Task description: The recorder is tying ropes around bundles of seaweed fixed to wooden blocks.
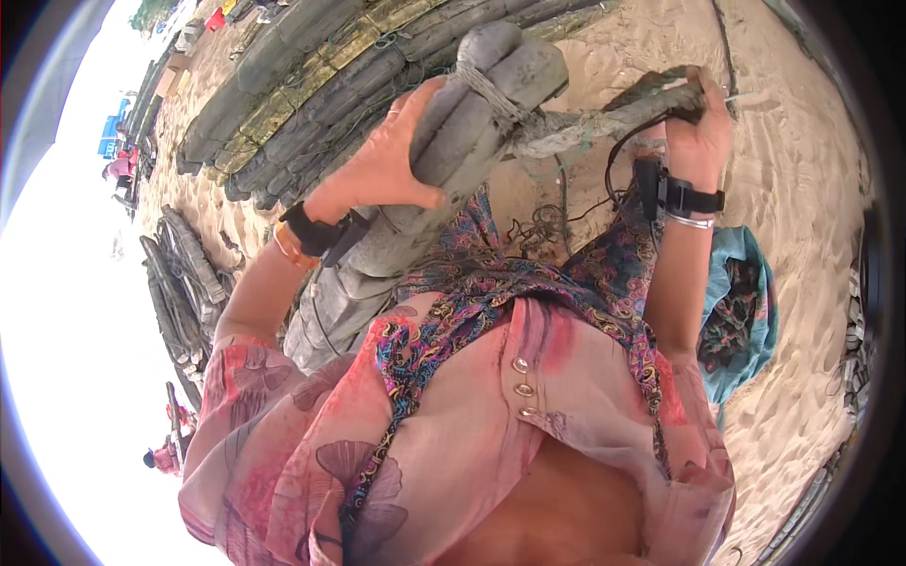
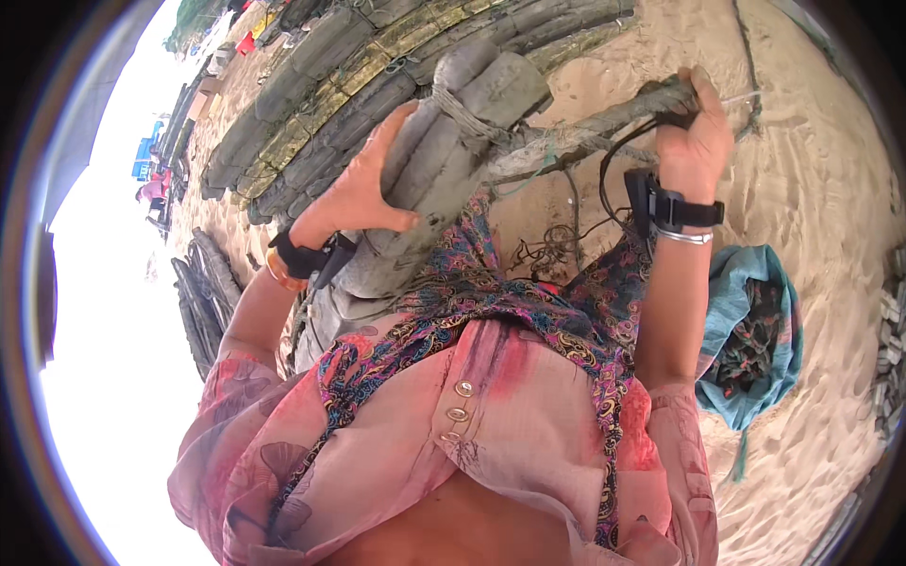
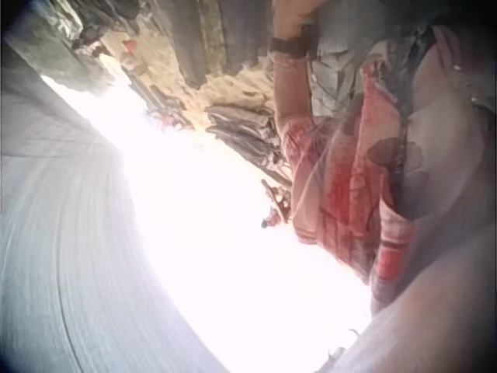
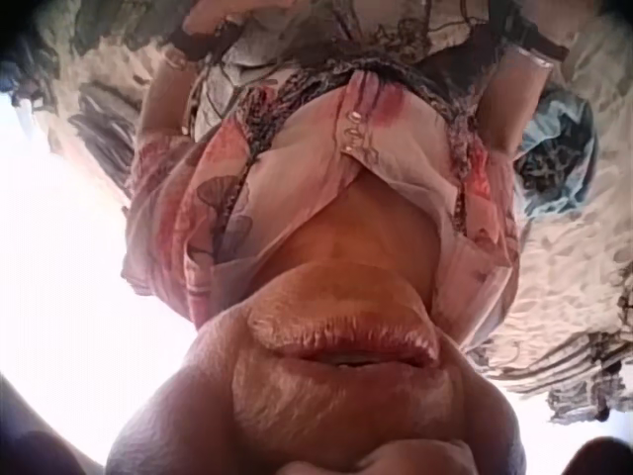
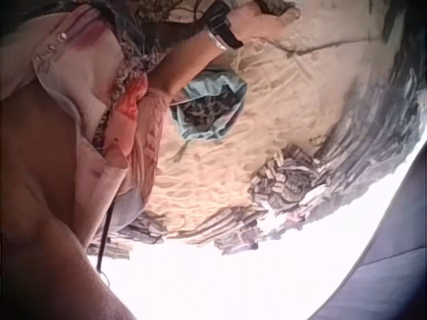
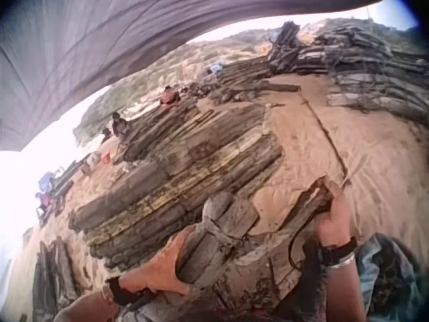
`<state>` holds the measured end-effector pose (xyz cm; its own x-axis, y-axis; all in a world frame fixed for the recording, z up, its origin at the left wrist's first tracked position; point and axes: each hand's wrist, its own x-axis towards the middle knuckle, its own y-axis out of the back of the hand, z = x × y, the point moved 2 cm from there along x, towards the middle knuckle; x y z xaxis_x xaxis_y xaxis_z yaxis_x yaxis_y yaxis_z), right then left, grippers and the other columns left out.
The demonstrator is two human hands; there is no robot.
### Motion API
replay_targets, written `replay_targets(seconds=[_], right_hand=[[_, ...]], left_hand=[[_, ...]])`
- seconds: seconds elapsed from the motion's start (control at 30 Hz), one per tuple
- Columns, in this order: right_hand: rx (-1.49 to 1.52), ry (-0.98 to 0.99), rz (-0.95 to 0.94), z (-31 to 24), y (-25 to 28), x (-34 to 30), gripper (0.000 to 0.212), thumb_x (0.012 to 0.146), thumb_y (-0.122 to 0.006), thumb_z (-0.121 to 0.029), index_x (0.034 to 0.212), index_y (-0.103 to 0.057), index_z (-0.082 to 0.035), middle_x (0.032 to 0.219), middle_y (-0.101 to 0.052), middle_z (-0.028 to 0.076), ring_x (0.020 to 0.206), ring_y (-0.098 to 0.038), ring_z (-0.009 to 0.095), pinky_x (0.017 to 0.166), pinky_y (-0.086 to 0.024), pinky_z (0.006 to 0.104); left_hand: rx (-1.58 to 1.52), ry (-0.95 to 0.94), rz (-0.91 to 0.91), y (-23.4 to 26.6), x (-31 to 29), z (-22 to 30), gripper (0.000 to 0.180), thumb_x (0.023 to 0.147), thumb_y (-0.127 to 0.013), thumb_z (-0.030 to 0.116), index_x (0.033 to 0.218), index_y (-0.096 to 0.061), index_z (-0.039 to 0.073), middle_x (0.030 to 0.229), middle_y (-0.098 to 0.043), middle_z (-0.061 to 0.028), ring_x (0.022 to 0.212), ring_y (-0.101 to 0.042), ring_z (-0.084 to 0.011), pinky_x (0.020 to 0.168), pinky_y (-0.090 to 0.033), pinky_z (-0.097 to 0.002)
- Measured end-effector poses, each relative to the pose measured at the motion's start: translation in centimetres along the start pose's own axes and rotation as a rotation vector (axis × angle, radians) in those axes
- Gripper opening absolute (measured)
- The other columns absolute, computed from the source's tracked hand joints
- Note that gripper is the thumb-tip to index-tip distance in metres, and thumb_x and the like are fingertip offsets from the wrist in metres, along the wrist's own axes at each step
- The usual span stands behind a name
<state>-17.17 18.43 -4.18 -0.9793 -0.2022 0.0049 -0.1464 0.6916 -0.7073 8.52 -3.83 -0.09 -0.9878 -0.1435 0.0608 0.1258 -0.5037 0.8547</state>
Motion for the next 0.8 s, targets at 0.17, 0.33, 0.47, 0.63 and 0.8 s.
replay_targets(seconds=[0.17, 0.33, 0.47, 0.63, 0.8], right_hand=[[0.448, -0.267, -0.396, 0.6, 4.2, -3.1, 0.027, 0.088, -0.059, -0.013, 0.108, -0.055, 0.004, 0.084, -0.059, 0.000, 0.056, -0.032, 0.005, 0.053, -0.032, 0.0190], [0.428, -0.225, -0.567, -1.9, 0.1, -3.1, 0.035, 0.088, -0.058, -0.017, 0.113, -0.051, 0.005, 0.092, -0.055, 0.000, 0.054, -0.028, 0.004, 0.051, -0.029, 0.0179], [0.262, -0.194, -1.101, -3.0, -4.0, 2.2, 0.027, 0.090, -0.055, -0.017, 0.109, -0.057, 0.002, 0.082, -0.058, 0.003, 0.072, -0.053, 0.013, 0.072, -0.042, 0.0248], [-1.047, 0.334, -0.743, 3.8, -16.7, -6.8, 0.021, 0.086, -0.061, -0.015, 0.085, -0.057, 0.006, 0.062, -0.054, 0.005, 0.050, -0.046, 0.012, 0.048, -0.037, 0.0263], [-1.172, 0.229, -0.772, 1.8, -13.2, -4.4, 0.021, 0.079, -0.067, -0.012, 0.082, -0.058, 0.006, 0.065, -0.056, 0.015, 0.058, -0.057, 0.023, 0.053, -0.045, 0.0337]], left_hand=[[-0.337, -0.041, -0.199, 1.8, 0.1, -2.8, 0.119, 0.049, -0.082, 0.032, 0.144, -0.014, 0.008, 0.139, -0.029, -0.0153, 0.128, -0.033, -0.0273, 0.106, -0.027, -0.0385], [-0.893, 0.062, -0.588, -2.9, -0.3, -3.8, 0.120, 0.052, -0.082, 0.034, 0.145, -0.011, 0.011, 0.143, -0.025, -0.0136, 0.129, -0.030, -0.0251, 0.106, -0.027, -0.0388], [-0.571, 0.130, -0.697, -2.0, 1.7, -3.0, 0.111, 0.048, -0.082, 0.023, 0.142, -0.025, 0.006, 0.144, -0.027, -0.0155, 0.130, -0.032, -0.0258, 0.105, -0.029, -0.0372], [-0.278, 0.025, -0.210, -1.4, -0.9, -2.9, 0.076, 0.063, -0.069, 0.011, 0.133, -0.041, 0.001, 0.116, -0.053, -0.0138, 0.104, -0.051, -0.0235, 0.089, -0.042, -0.0340], [-0.621, 0.178, -0.079, -1.6, -4.3, -1.2, 0.061, 0.070, -0.067, 0.011, 0.125, -0.046, -0.001, 0.115, -0.055, -0.0146, 0.105, -0.053, -0.0207, 0.091, -0.043, -0.0338]])
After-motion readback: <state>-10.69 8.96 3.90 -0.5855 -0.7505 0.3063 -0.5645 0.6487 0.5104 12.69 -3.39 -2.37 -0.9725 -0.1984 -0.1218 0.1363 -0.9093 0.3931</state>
